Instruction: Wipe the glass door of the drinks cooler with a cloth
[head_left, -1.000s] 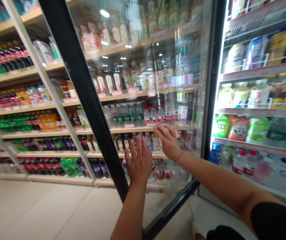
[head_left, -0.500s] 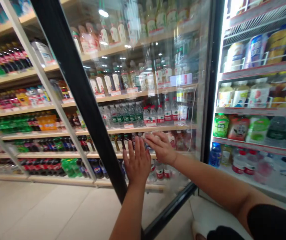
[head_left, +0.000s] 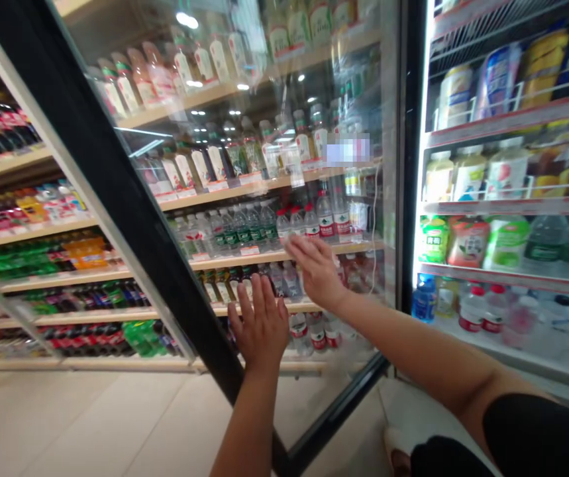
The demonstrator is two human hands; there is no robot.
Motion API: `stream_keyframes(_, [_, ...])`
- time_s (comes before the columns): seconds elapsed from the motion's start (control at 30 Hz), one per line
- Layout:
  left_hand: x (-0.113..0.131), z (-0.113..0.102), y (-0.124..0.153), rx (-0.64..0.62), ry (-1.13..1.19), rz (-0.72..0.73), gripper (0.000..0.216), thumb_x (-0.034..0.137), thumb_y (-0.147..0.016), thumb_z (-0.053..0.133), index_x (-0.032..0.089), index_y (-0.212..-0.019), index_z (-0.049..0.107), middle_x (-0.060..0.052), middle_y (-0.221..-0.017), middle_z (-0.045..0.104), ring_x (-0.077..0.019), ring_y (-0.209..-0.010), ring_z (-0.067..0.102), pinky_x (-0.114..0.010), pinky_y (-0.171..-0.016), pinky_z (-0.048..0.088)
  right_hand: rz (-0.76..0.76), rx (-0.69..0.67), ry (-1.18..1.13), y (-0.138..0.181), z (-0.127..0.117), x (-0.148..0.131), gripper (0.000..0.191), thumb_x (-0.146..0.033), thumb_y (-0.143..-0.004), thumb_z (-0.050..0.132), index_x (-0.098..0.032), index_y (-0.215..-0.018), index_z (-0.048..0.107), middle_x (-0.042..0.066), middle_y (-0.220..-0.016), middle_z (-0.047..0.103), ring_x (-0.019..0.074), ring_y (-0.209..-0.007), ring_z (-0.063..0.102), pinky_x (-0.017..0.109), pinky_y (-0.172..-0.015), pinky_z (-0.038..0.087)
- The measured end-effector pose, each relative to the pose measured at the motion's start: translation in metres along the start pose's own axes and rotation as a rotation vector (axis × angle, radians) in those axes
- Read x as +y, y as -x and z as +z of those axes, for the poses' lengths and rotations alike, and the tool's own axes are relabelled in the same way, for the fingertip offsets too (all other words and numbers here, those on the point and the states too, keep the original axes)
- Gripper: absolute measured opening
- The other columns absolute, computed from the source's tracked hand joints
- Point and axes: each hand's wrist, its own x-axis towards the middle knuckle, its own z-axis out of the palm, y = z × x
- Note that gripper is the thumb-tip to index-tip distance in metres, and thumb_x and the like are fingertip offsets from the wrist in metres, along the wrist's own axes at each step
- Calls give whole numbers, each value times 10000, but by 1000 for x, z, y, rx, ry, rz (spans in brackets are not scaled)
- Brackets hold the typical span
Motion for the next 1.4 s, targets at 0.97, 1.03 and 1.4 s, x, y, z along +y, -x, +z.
stream_keyframes(0.97, [-2, 3, 0, -22, -29, -19, 771, 291, -913, 566, 214, -1556, 147, -167, -1541, 364, -349, -1480, 218, -622, -1180, 185, 495, 226, 154, 36, -40, 136, 538, -137, -896, 393, -204, -1412, 526, 99, -1452, 529, 234, -1294, 482, 497, -1110, 388])
stream_keyframes(1.03, [-2, 3, 1, -39, -33, -27, 779, 297, -911, 570, 216, -1557, 142, -165, -1544, 359, -352, -1483, 202, -623, -1181, 178, 504, 234, 156, 34, -40, 141, 544, -138, -888, 392, -198, -1413, 524, 98, -1456, 524, 235, -1295, 479, 495, -1117, 381])
stream_keyframes(1.4, [-2, 2, 0, -27, -38, -25, 796, 289, -908, 577, 208, -1559, 125, -167, -1538, 364, -341, -1486, 194, -616, -1194, 160, 823, 229, 311, 71, -61, 193, 543, -129, -823, 401, -87, -1336, 574, 188, -1350, 588, 258, -1170, 606, 420, -1037, 472])
